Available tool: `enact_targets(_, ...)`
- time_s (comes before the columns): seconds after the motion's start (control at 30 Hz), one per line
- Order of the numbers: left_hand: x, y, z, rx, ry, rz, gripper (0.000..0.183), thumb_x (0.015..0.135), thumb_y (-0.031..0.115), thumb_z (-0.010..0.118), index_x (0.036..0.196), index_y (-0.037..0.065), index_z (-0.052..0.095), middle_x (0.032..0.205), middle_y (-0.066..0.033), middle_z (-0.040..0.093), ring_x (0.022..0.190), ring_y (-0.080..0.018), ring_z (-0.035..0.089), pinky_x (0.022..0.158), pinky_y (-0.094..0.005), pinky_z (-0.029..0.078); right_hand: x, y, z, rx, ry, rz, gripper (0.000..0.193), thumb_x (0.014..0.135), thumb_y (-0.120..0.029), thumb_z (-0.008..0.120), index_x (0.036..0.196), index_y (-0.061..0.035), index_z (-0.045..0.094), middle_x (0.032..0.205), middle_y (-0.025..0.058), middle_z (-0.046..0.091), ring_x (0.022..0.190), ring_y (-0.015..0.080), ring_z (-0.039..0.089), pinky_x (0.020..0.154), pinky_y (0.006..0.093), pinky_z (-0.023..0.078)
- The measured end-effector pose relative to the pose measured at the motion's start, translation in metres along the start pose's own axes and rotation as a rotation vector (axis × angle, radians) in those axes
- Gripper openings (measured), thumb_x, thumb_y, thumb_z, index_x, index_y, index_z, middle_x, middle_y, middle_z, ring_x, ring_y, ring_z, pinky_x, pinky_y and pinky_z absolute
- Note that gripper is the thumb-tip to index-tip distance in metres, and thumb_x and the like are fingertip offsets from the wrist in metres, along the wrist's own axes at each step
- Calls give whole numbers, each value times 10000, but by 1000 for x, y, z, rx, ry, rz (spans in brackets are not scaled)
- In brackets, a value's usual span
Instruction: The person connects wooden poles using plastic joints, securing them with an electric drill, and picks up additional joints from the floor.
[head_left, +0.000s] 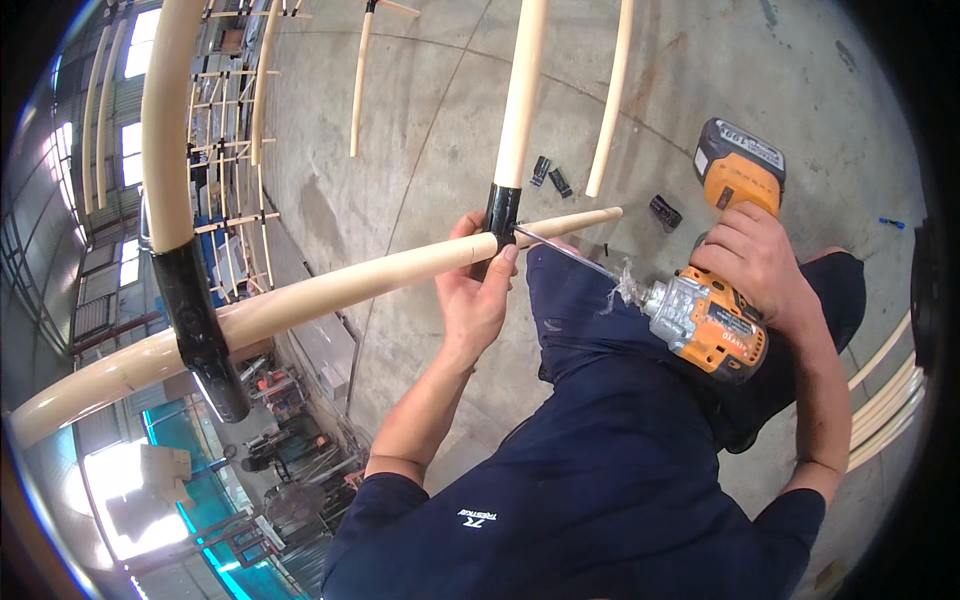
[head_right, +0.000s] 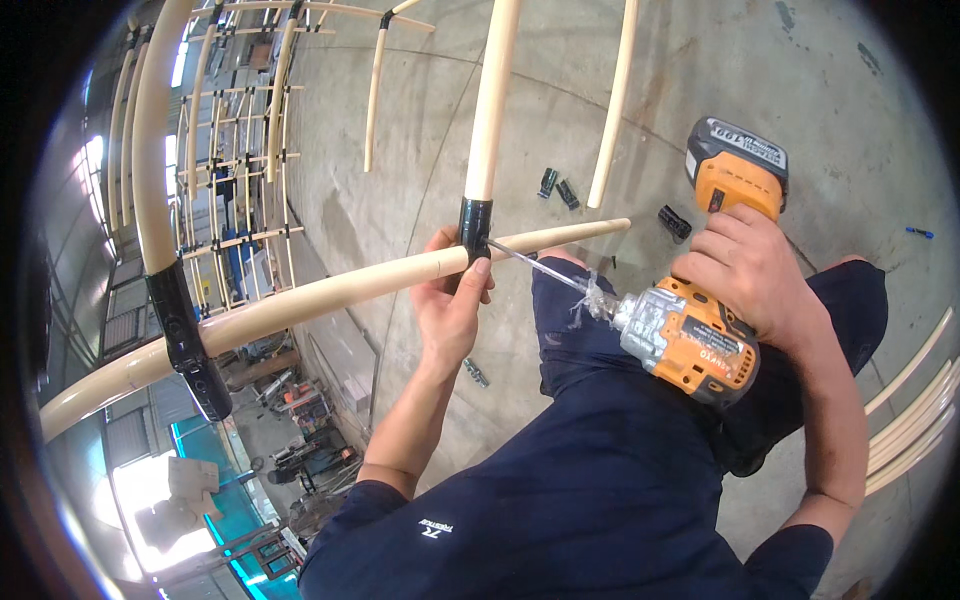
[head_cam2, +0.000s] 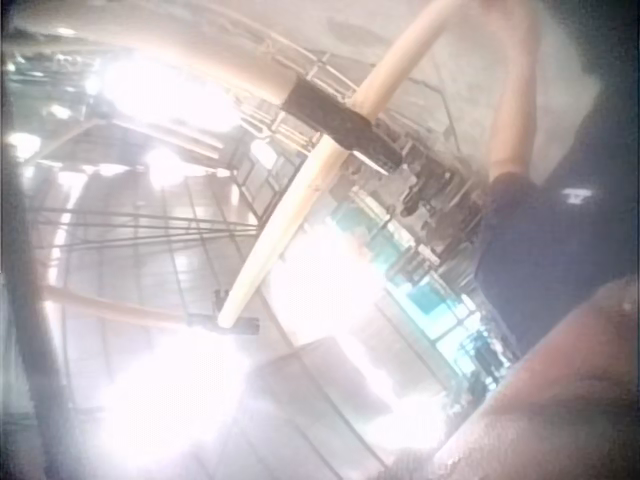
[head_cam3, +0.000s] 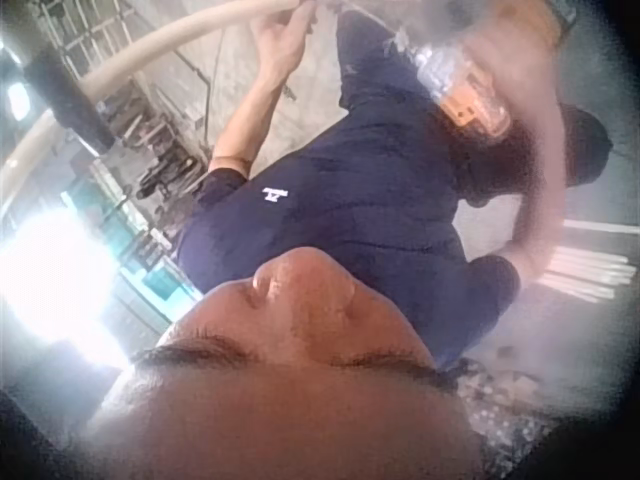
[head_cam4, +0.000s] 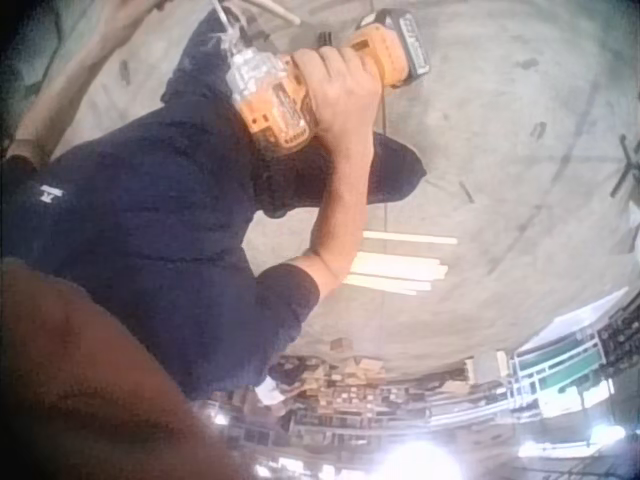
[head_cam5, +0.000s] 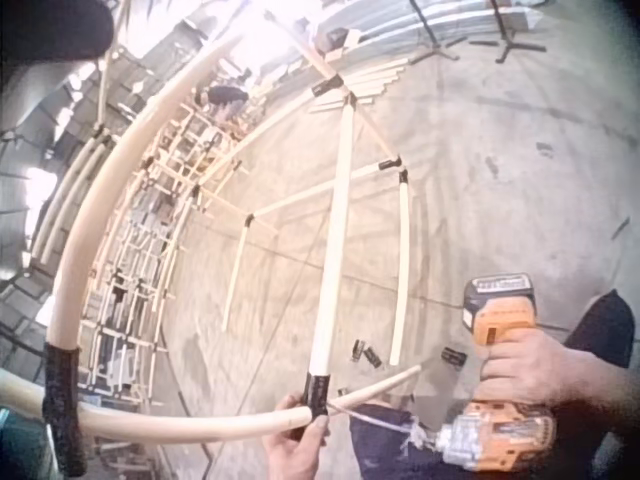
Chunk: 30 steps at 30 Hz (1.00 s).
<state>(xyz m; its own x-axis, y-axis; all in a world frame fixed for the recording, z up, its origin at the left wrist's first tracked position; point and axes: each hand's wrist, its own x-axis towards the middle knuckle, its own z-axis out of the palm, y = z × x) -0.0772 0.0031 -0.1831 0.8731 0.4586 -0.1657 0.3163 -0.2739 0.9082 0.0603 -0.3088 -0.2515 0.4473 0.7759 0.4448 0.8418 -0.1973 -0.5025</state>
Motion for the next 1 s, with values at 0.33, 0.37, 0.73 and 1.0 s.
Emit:
enact_targets(0.33, -2, -1, 3, 3, 22, 29, 438, 939, 43, 685, 1328, -61, 512, 937, -39, 635, 727, -87, 605, 576, -222, 487, -34, 16, 35, 572, -99, 237, 231, 781, -216, 730, 867, -48, 598, 775, 123, 620, 781, 331, 653, 625, 396, 491)
enact_targets(0.37, -1, -1, 3, 3, 23, 7, 446, 941, 50, 688, 1335, -59, 510, 941, -39, 636, 726, -89, 606, 574, -223, 486, -33, 16, 33, 571, -96, 241, 231, 781, -216, 730, 867, -48, 598, 775, 123, 620, 781, 331, 653, 625, 396, 491)
enact_targets(0.73, -3, -4, 2, -72, 16, 53, 502, 960, 54, 656, 1422, -38, 483, 944, -23, 639, 701, -70, 575, 571, -211, 454, 17, -1, -46, -24, -112, -37, 308, 711, -165, 711, 1017, -138, 702, 891, -7, 648, 950, 227, 586, 952, 419, 449)
enact_targets(1.0, -2, -27, -2, -69, -3, 159, 473, 956, 17, 636, 1404, -64, 509, 1111, -83, 654, 993, -116, 631, 833, -271, 525, -16, 52, -75, -403, -147, -80, 317, 749, -171, 725, 1063, -126, 707, 923, 43, 652, 904, 245, 628, 849, 422, 500)
